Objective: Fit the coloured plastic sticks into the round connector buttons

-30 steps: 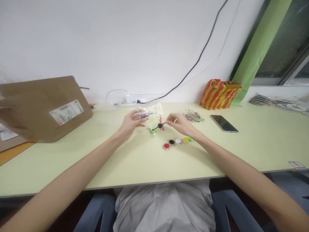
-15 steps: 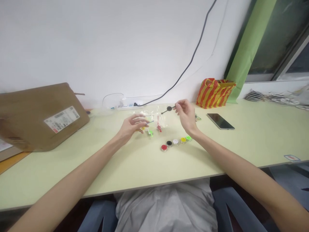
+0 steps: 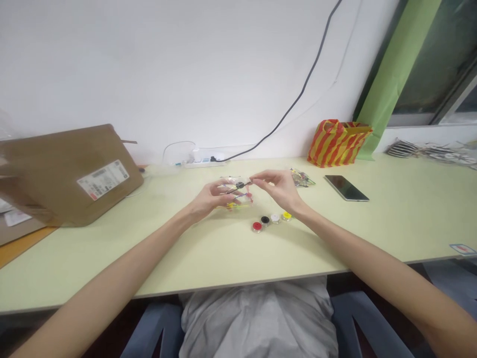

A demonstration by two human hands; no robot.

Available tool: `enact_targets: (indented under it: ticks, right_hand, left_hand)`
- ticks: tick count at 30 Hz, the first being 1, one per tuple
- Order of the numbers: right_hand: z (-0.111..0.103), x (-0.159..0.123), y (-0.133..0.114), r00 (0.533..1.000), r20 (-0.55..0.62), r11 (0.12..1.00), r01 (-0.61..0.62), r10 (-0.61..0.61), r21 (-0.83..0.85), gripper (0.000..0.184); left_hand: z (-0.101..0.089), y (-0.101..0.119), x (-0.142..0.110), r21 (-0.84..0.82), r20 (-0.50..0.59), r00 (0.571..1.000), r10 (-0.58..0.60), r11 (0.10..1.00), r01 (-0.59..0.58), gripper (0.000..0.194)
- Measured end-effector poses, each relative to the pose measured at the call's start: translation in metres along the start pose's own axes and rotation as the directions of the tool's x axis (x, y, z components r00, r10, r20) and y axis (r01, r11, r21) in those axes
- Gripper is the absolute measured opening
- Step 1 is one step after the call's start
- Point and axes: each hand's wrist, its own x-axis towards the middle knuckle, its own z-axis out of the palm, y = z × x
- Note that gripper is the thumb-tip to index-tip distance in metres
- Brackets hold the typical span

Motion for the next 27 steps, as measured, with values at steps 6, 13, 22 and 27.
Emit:
enact_targets:
  ticks: [6,13,22,27]
  right_hand:
    - [0.007,-0.005,-0.003,0.992,-0.121,1.000,-0.018,0.019,0.007,0.022]
    - [0.015,-0.011,0.002,1.000,-0.006,0.993,0.023,-0.024,-0.116,0.028]
    - [0.000,-0.004,0.004,0.992,-0.047,0.949,0.100,-0.119,-0.298,0.030]
    - [-0.001,-0.007,0.025,0.967,0.242,0.866,0.054,0.079,-0.497,0.031]
  left_hand:
    - [0.001,-0.001,0.001,-0.078,0.025,1.000,0.001,0.997,0.001,0.053]
    - [0.004,0.000,-0.001,-0.069,0.029,1.000,-0.009,0.998,0.011,0.050]
    - [0.000,0.002,0.003,-0.018,-0.278,0.956,0.095,0.994,-0.105,0.060]
    - [-0.005,-0.002,0.006,0.011,-0.381,0.916,0.125,0.991,-0.131,0.068]
